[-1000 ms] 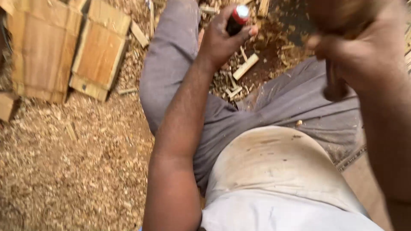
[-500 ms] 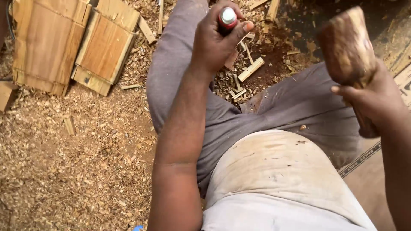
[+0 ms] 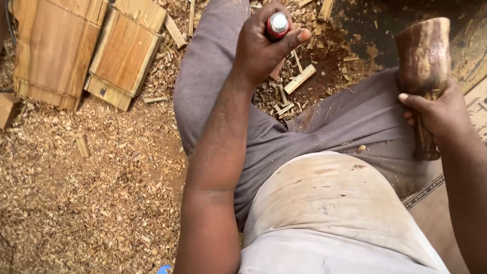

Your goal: The person uses a wooden mallet and a chisel to shape pieces of wood while sitting on the floor surrounded by wood shavings.

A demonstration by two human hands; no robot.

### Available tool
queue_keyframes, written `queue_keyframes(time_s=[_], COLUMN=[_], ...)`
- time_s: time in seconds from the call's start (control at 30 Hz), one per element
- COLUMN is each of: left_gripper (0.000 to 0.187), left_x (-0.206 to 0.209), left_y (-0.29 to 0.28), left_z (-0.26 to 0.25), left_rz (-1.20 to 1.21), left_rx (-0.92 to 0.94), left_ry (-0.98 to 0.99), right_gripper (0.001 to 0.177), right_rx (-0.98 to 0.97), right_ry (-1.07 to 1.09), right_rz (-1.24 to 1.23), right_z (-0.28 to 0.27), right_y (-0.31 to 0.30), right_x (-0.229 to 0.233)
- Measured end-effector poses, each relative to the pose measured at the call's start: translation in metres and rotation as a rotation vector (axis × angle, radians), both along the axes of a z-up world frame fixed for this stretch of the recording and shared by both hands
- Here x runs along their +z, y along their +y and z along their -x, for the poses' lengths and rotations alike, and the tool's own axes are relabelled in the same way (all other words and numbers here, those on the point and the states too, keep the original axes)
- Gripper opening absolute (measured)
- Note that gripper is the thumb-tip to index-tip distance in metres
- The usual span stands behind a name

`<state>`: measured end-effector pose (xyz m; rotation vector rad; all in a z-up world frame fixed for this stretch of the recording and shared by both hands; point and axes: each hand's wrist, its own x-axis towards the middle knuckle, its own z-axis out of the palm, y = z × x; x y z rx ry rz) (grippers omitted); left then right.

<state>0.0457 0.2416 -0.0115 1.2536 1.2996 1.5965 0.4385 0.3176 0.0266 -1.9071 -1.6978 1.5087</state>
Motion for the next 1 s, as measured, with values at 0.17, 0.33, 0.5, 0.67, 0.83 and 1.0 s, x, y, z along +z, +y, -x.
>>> queue_keyframes(time_s=[0.17, 0.33, 0.5, 0.67, 0.83, 1.0], left_gripper=[0.036, 0.039, 0.039, 0.037, 0.037, 0.034], left_x=[-0.006, -0.005, 0.000, -0.001, -0.006, -0.002], left_y=[0.002, 0.005, 0.003, -0.005, 0.001, -0.012], left_z=[0.000, -0.005, 0.001, -0.003, 0.003, -0.010], left_rz=[0.009, 0.060, 0.146, 0.077, 0.076, 0.043], left_rx=[-0.010, -0.016, -0.051, -0.015, 0.003, 0.012], left_ry=[-0.023, 0.069, -0.116, -0.029, -0.156, 0.001], right_gripper=[0.034, 0.032, 0.038, 0.036, 0.053, 0.029], right_rx=[-0.028, -0.006, -0.037, 0.004, 0.045, 0.130], right_ry=[0.021, -0.061, -0.053, -0.056, 0.096, 0.385], right_rz=[-0.009, -0.018, -0.019, -0.079, -0.254, -0.316], right_z=[-0.002, 0.000, -0.001, 0.006, 0.040, 0.049], right_y=[0.000, 0.000, -0.002, -0.006, -0.030, -0.035], right_x=[-0.004, -0.001, -0.002, 0.003, 0.043, 0.064])
